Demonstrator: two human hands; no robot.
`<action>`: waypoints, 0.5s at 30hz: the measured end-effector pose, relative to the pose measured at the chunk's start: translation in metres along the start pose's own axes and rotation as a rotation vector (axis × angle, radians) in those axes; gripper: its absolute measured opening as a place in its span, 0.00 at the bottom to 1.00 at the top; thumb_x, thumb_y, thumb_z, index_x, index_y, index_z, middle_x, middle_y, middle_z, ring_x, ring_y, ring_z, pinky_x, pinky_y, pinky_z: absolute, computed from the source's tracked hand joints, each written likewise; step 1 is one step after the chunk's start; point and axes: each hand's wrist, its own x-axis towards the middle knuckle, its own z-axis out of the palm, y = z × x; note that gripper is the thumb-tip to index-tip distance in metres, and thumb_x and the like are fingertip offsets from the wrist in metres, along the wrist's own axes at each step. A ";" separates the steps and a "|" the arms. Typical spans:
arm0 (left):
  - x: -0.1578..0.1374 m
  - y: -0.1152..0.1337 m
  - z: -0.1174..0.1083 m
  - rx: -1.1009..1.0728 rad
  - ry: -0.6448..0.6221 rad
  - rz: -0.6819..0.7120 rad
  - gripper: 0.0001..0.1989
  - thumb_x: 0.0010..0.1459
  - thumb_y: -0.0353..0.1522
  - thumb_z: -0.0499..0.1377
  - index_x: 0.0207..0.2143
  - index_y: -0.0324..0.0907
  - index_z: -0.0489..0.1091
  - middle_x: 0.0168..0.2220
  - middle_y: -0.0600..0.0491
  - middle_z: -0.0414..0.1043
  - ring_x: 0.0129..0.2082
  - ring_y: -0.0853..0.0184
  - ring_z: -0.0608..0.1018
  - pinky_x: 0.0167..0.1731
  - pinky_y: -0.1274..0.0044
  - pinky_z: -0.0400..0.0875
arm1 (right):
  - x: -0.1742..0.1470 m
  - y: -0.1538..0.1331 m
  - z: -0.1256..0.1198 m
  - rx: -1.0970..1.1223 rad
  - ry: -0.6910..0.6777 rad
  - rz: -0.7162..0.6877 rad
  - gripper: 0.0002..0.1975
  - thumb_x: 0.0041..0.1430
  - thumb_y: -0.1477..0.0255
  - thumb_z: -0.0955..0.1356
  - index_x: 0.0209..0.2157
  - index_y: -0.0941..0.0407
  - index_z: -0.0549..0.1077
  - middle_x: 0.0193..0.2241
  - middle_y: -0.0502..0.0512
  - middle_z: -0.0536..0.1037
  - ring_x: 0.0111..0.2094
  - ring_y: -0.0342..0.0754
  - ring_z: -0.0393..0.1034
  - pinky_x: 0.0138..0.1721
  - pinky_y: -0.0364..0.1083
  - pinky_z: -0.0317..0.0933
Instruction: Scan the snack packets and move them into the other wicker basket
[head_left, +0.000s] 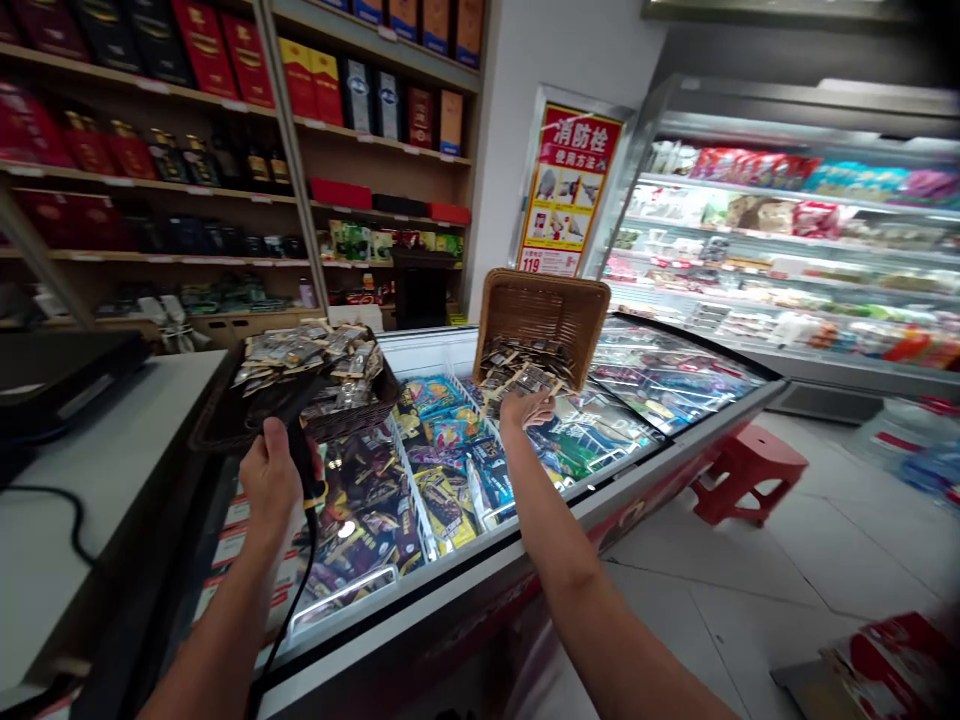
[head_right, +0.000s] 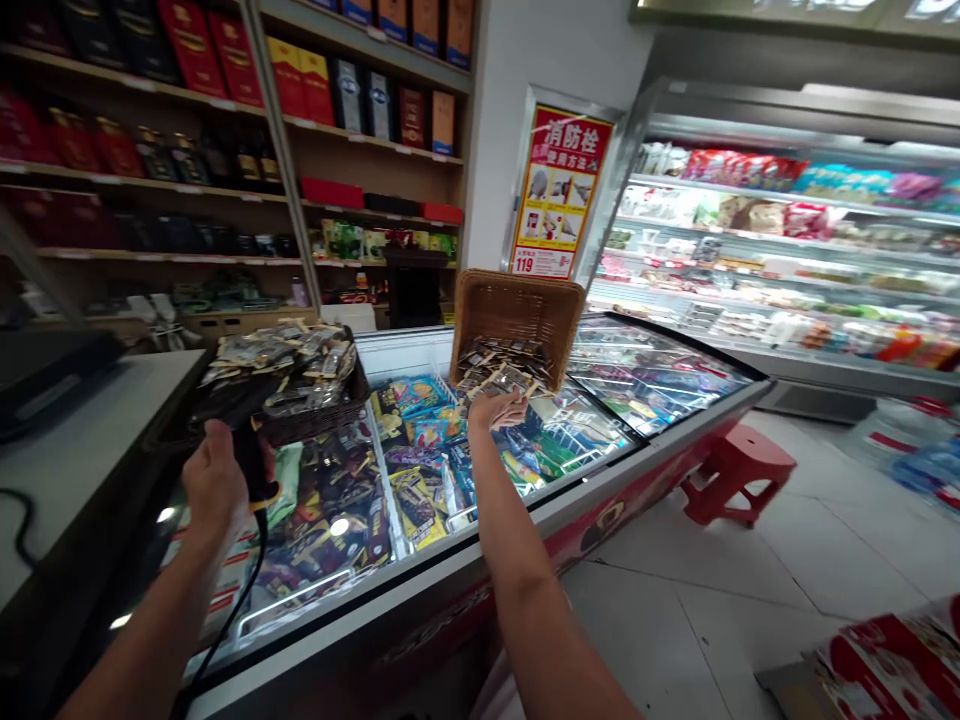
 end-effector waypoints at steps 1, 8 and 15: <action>0.004 0.002 -0.003 -0.004 0.094 0.022 0.39 0.52 0.72 0.56 0.30 0.44 0.66 0.18 0.58 0.65 0.15 0.69 0.65 0.14 0.76 0.58 | -0.008 -0.001 0.005 -0.100 0.081 -0.047 0.19 0.66 0.78 0.63 0.57 0.55 0.67 0.51 0.68 0.77 0.54 0.60 0.74 0.58 0.60 0.65; 0.021 0.001 -0.022 -0.129 0.242 -0.048 0.39 0.50 0.71 0.58 0.31 0.43 0.67 0.21 0.57 0.68 0.14 0.70 0.67 0.12 0.76 0.61 | -0.078 -0.023 0.103 -0.721 -0.425 -0.656 0.15 0.70 0.69 0.67 0.54 0.57 0.78 0.64 0.69 0.70 0.68 0.63 0.60 0.67 0.59 0.55; 0.017 -0.010 -0.020 -0.076 0.148 -0.068 0.36 0.55 0.69 0.56 0.27 0.45 0.65 0.17 0.58 0.66 0.12 0.69 0.67 0.11 0.76 0.60 | -0.104 -0.046 0.195 -1.061 -0.616 -0.503 0.19 0.68 0.65 0.71 0.56 0.61 0.78 0.63 0.74 0.72 0.66 0.66 0.60 0.66 0.59 0.52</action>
